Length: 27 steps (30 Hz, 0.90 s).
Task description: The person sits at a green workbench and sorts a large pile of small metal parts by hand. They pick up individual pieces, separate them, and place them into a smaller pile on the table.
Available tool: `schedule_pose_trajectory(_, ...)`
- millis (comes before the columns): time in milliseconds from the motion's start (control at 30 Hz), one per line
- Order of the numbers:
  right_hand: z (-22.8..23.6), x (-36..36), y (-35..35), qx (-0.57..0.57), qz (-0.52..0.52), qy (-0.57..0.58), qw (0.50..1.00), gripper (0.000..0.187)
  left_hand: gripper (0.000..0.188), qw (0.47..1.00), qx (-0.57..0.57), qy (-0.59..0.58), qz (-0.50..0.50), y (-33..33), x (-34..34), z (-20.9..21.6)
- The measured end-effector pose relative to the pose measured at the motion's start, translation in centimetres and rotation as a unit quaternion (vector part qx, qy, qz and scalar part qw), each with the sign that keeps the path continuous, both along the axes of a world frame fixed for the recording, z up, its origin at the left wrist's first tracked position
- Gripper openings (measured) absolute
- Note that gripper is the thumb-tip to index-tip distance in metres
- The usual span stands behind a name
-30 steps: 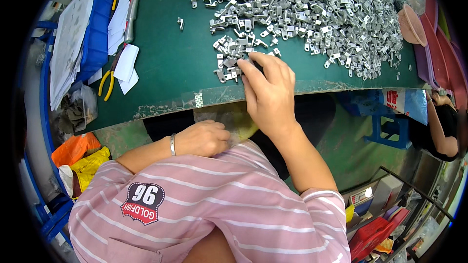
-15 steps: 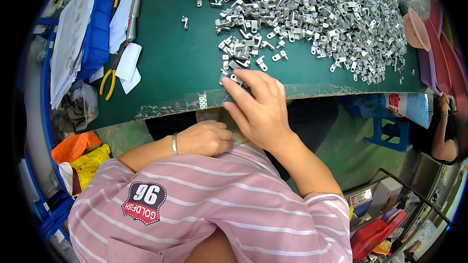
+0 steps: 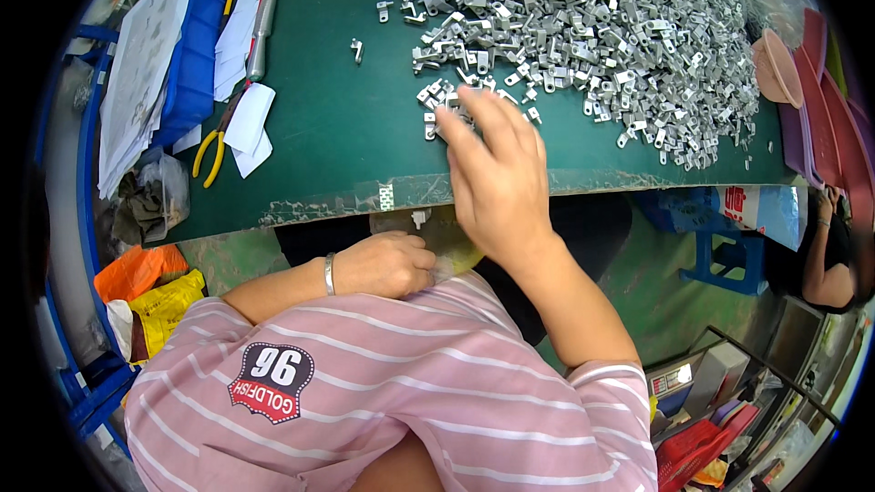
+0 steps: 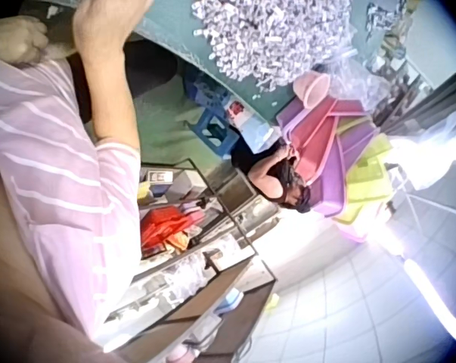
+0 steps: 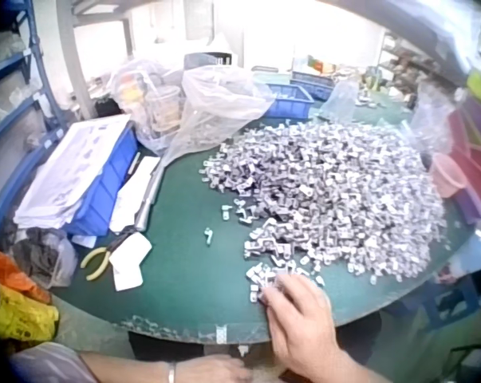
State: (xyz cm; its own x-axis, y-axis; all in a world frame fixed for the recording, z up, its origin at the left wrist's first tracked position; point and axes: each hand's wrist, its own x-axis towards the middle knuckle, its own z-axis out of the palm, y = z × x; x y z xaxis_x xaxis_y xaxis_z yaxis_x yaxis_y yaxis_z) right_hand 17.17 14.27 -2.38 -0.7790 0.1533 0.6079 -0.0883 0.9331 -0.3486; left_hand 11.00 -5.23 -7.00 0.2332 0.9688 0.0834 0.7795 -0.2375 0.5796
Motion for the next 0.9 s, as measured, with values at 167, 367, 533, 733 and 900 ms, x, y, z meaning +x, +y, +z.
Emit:
schedule_pose_trajectory(167,-0.7,1.1,0.1,-0.076,0.094,-0.026,0.992,0.034,0.011,1.0,0.005,-0.009,0.004,-0.1,-0.2,0.0)
schedule_pose_trajectory(367,-0.5,3.1,1.1,-0.232,0.011,0.003,0.973,0.024,0.011,1.0,0.0,-0.025,-0.003,-0.1,-0.3,-0.2)
schedule_pose_trajectory(533,-1.5,4.5,0.9,-0.154,0.046,-0.017,0.987,0.024,0.012,1.0,-0.004,-0.03,0.003,0.0,-0.4,0.0)
schedule_pose_trajectory(733,-1.3,4.7,-0.5,-0.132,0.138,-0.004,0.982,0.031,0.014,0.999,0.012,-0.03,0.026,-0.1,0.0,-0.6)
schedule_pose_trajectory(900,-1.6,2.6,-0.2,-0.093,0.072,-0.002,0.993,0.033,0.012,1.0,-0.015,-0.014,0.008,-0.1,-0.3,0.2)
